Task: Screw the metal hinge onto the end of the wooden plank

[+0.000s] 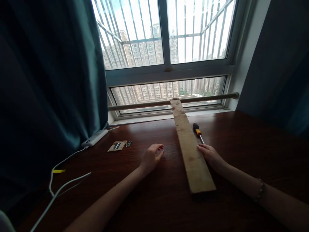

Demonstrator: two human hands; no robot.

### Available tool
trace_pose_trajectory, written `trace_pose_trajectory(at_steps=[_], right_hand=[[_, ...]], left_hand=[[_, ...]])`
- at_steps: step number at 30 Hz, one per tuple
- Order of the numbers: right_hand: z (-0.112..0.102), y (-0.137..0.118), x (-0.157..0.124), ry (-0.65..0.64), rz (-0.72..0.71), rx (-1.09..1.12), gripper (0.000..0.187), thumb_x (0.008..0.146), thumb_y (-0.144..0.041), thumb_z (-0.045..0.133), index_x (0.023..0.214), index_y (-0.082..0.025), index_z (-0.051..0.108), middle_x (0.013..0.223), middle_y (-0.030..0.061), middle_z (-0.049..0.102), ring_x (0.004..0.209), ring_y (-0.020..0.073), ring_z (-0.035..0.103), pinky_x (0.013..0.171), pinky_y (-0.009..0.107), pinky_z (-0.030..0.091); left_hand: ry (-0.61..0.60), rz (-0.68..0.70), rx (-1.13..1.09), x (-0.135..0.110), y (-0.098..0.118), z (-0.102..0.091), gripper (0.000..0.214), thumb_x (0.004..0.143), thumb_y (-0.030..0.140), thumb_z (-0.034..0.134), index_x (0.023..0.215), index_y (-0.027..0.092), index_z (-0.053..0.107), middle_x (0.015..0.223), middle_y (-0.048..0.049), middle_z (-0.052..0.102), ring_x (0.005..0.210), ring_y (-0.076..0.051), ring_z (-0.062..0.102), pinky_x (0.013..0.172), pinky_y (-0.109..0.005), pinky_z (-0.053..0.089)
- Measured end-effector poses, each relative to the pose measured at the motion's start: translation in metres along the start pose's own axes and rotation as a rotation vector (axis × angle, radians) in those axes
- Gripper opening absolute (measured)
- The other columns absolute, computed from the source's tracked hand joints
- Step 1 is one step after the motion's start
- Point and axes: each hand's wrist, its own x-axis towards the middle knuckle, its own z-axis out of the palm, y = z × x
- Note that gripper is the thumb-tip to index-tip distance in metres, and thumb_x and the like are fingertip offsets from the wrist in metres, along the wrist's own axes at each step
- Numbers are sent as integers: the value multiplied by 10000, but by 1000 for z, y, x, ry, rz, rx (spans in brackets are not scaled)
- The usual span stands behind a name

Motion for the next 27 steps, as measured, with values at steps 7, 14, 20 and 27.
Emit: trace_pose_trajectory(at_steps=[7,14,20,27], right_hand=[[-2,-1,-6,-107,-8,20,281,699,-255,625,961,-156,615,860,48,686,749,183,645,633,249,502],[-3,-3,-8,-174,-67,-47,387,697,-355,645,1019,-144,607,988,92,661,841,234,633,698,320,507],[2,-6,-13,-251,-86,-43,438,717,-426,641,1070,-178,566,1051,84,633,912,225,612,763,332,493],[-1,-1,-9,-163,-111,-93,449,738,-516,593,999,-151,577,1005,113,628,914,214,603,805,345,472]], left_hand=[[-36,-566,-865,12,61,44,221,720,324,625,805,121,637,891,-109,663,871,-184,611,821,-299,462],[115,-949,-1176,66,99,80,262,817,338,499,858,101,602,800,-133,661,677,-202,644,652,-328,515],[228,-1042,-1071,76,98,83,388,844,396,420,1025,85,568,840,-151,657,701,-230,649,622,-333,520],[334,-984,-1004,58,64,13,321,835,355,444,904,85,602,756,-126,664,634,-205,641,608,-336,536]])
